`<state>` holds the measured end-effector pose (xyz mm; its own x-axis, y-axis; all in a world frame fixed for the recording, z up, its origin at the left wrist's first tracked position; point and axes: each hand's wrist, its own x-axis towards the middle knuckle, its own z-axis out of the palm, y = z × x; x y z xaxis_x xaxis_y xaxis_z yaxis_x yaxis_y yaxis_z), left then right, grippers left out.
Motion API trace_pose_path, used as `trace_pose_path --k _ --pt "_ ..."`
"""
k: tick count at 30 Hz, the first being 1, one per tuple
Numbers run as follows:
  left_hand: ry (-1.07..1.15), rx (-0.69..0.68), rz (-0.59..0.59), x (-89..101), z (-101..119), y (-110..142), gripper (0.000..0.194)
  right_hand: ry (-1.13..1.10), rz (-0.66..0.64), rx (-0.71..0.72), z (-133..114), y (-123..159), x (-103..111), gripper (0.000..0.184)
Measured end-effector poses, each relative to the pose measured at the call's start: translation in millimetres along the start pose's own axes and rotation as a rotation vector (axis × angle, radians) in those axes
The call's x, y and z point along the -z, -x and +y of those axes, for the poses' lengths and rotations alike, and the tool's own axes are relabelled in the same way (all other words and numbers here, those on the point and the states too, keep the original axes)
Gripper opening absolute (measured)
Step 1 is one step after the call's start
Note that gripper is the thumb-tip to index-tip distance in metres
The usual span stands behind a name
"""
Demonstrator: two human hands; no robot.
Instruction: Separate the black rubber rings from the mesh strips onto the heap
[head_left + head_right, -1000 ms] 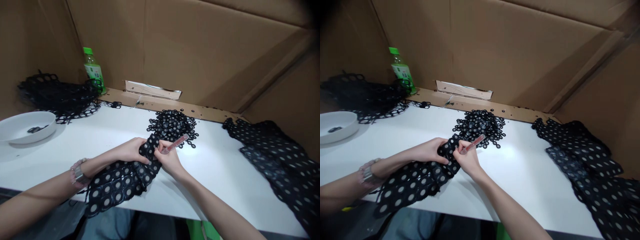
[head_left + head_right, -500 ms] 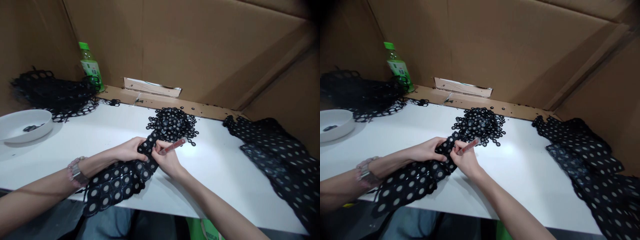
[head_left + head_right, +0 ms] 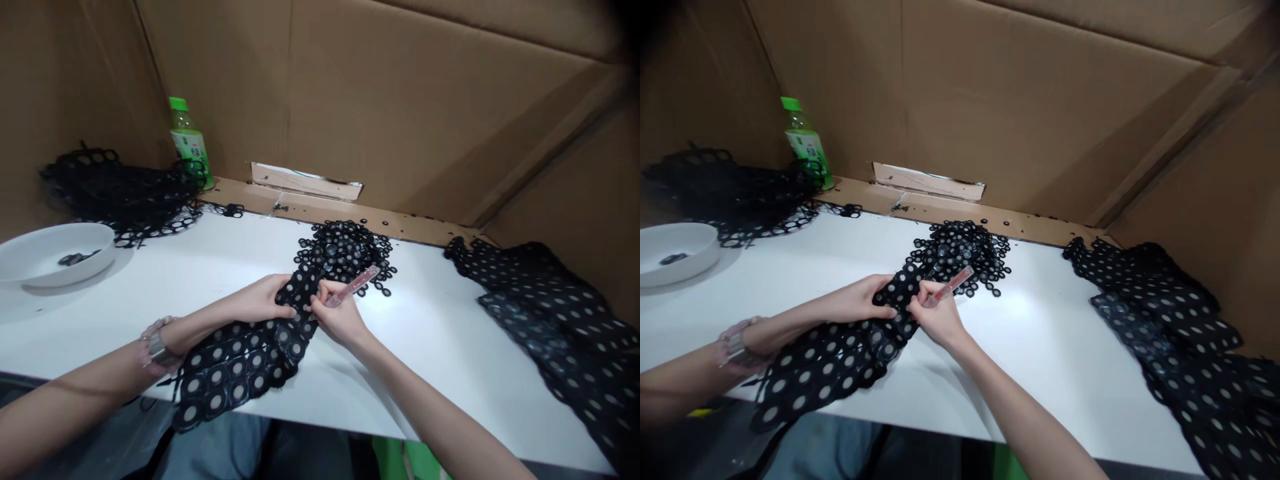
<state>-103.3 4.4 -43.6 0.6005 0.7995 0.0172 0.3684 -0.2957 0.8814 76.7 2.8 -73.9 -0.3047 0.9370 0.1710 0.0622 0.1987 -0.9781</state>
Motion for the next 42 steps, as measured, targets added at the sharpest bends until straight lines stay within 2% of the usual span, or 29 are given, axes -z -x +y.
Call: trace_pose_path --k 6,9,14,19,30,36,42 --pt "0.005 0.106 -0.010 3.7 -3.1 3.2 0.042 0.059 -0.006 -0.013 -1.1 0.9 -0.1 0.029" --pt "-0.009 0.079 -0.008 3.9 0.3 3.7 0.044 0.144 -0.025 0.007 -5.6 1.6 0.0 0.029" --pt "-0.104 0.054 -0.009 -1.4 4.5 5.6 0.061 0.222 -0.056 0.028 -12.1 1.8 -0.1 0.029" --pt "-0.177 0.083 0.048 -6.5 0.8 8.4 0.053 0.206 -0.054 0.053 -9.1 0.4 0.6 0.028" --pt "-0.151 0.025 0.057 -6.6 4.4 7.9 0.043 0.159 -0.074 0.012 -6.4 -0.8 0.7 0.028" --pt "-0.153 0.024 0.067 -6.9 3.4 9.0 0.045 0.010 -0.112 -0.061 -5.2 0.2 -0.5 0.027" --pt "-0.122 0.042 0.065 -7.8 3.3 8.8 0.046 0.160 -0.102 0.004 -9.7 0.7 -0.8 0.028"
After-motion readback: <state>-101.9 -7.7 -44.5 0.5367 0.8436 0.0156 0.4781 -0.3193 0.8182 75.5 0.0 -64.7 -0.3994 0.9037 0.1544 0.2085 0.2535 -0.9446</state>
